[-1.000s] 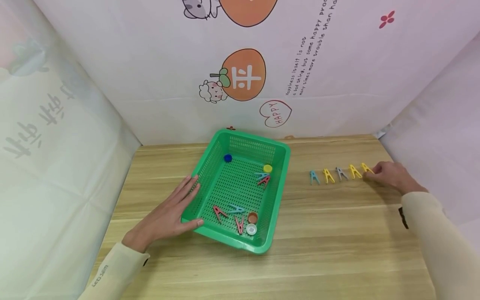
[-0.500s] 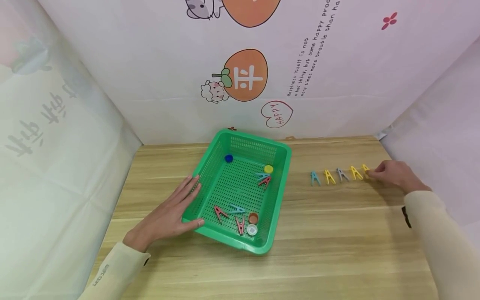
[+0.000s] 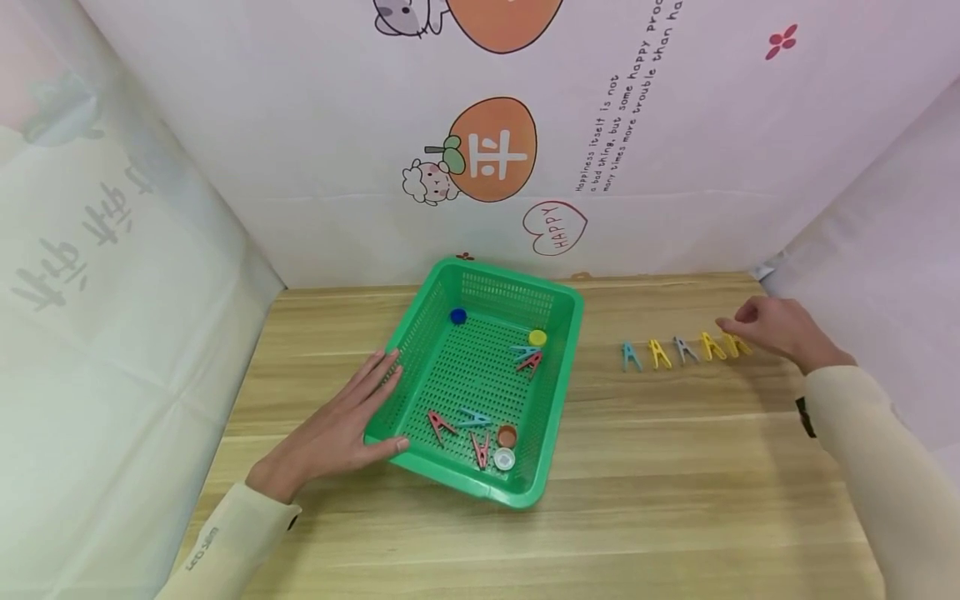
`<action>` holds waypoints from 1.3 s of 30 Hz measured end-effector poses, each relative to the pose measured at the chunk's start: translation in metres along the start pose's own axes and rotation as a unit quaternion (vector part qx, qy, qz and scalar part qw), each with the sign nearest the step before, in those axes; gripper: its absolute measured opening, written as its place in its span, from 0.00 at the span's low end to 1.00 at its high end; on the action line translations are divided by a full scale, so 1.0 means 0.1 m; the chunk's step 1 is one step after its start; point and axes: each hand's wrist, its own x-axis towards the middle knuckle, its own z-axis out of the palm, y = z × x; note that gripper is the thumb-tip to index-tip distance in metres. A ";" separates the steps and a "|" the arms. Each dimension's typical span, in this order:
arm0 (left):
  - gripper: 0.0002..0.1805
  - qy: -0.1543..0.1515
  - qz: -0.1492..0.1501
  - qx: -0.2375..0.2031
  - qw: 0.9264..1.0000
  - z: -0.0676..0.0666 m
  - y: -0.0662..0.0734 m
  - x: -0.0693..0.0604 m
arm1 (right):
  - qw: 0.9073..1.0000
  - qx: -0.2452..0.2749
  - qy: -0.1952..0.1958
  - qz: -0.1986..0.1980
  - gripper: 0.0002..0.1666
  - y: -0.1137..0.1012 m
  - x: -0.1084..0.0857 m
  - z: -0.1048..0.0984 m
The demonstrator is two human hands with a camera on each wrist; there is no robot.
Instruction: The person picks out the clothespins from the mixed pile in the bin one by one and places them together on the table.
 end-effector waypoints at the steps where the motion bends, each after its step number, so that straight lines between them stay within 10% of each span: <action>1: 0.58 0.000 -0.001 0.000 1.000 0.00 0.00 0.00 | 1.000 0.001 0.006 -0.006 0.45 -0.06 0.02 -0.02; 39: 0.58 0.001 -0.005 -0.009 1.000 -0.01 0.01 0.00 | 0.983 -0.011 0.052 -0.177 0.27 -1.97 0.27 -0.20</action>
